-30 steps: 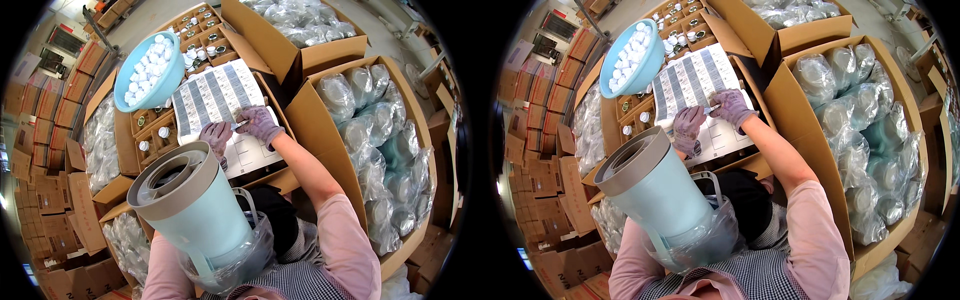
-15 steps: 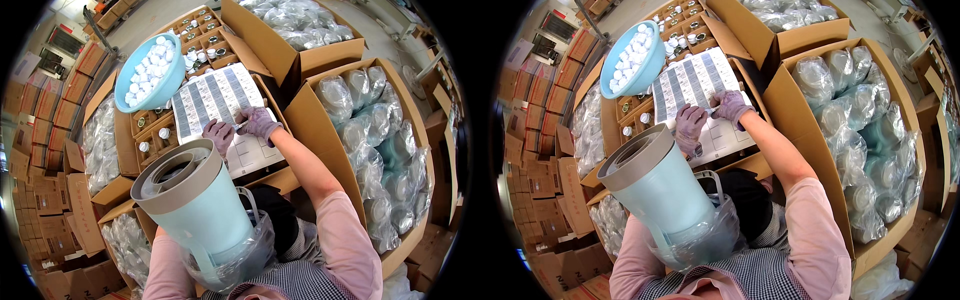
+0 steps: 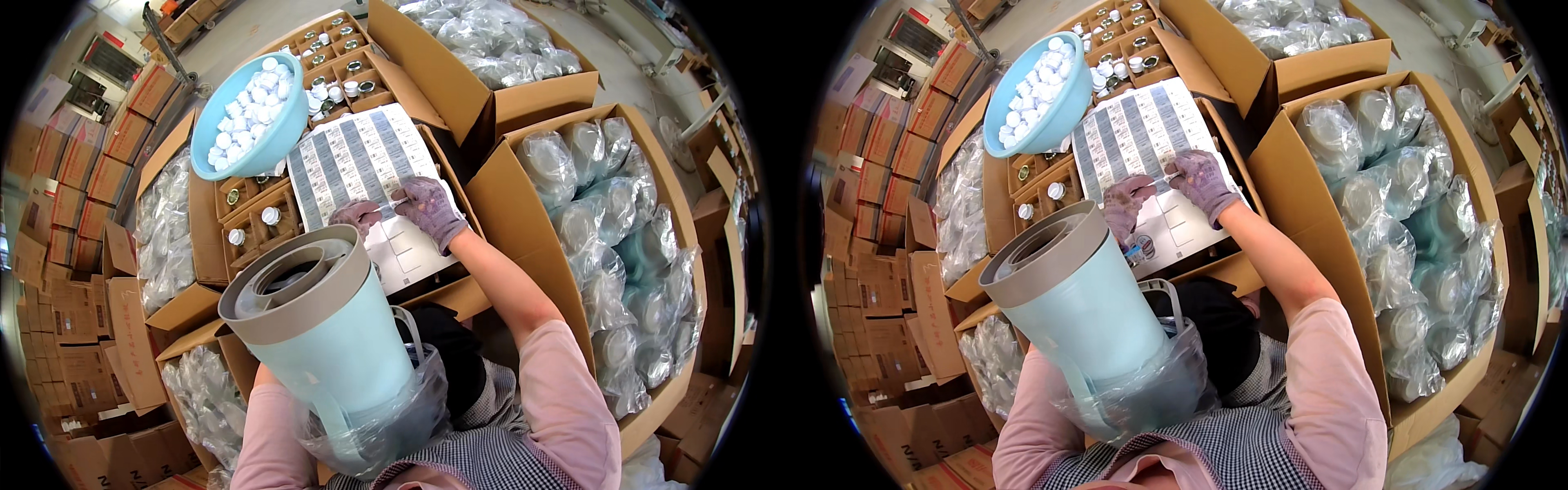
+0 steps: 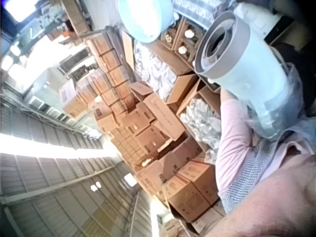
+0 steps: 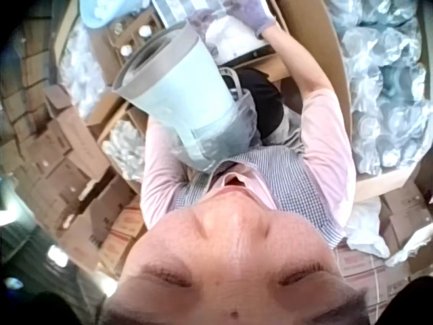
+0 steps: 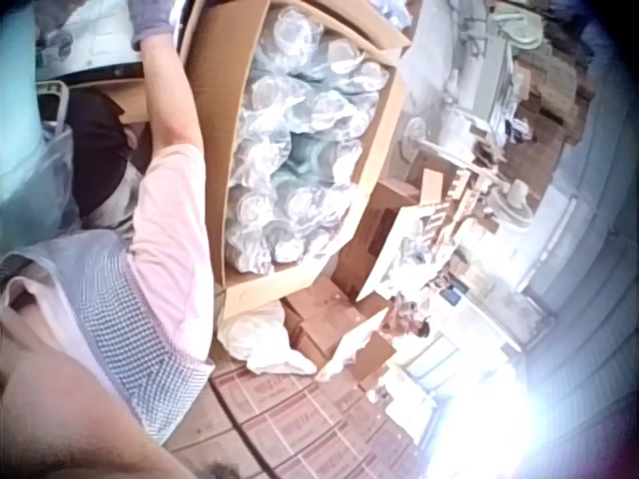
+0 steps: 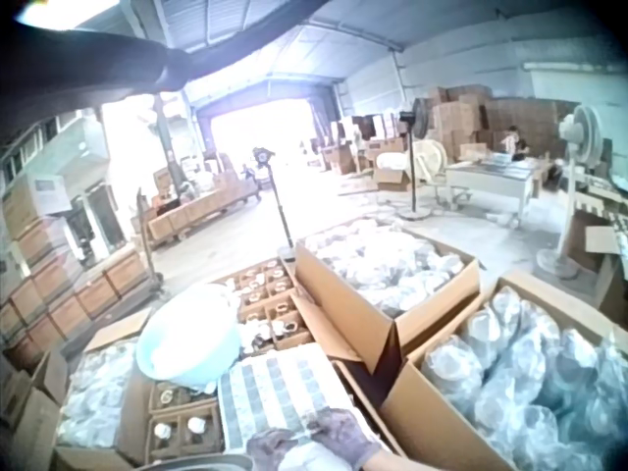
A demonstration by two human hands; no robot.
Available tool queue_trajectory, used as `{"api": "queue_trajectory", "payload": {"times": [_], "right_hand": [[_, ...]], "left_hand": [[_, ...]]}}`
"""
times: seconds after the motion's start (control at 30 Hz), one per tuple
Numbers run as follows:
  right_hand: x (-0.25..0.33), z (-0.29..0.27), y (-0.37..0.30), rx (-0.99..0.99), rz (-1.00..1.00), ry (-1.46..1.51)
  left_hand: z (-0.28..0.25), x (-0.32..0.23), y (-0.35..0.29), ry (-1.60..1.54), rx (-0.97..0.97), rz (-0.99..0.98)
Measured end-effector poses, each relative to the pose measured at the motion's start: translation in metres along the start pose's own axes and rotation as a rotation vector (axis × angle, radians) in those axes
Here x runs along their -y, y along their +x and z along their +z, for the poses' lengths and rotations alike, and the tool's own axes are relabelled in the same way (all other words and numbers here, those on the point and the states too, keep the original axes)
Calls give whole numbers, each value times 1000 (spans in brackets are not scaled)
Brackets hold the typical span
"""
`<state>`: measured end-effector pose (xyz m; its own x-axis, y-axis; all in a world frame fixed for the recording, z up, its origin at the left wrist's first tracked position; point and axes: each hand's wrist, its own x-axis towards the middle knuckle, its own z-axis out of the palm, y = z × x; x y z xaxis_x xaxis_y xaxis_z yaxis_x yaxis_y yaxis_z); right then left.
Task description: The person unpacks a thermos from a box, removes the plastic wrap, and assembles it by inserting the inner liner and securing the lid. The person repeats this process with a second thermos.
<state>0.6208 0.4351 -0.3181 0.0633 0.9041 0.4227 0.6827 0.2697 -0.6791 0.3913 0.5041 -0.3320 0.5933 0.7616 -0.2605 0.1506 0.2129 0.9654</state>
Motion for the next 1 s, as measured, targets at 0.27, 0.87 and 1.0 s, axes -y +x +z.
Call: {"api": "queue_trajectory", "payload": {"times": [0.27,0.87,1.0], "right_hand": [[32,-15,-19,-339,-455,-281],[289,-188,-3,565,66,707],[300,-175,-6,629,229,808]], "left_hand": [[13,-32,1,605,-6,122],[41,-249,-277,497,-287,817],[57,-246,-285,632,-309,676]]}}
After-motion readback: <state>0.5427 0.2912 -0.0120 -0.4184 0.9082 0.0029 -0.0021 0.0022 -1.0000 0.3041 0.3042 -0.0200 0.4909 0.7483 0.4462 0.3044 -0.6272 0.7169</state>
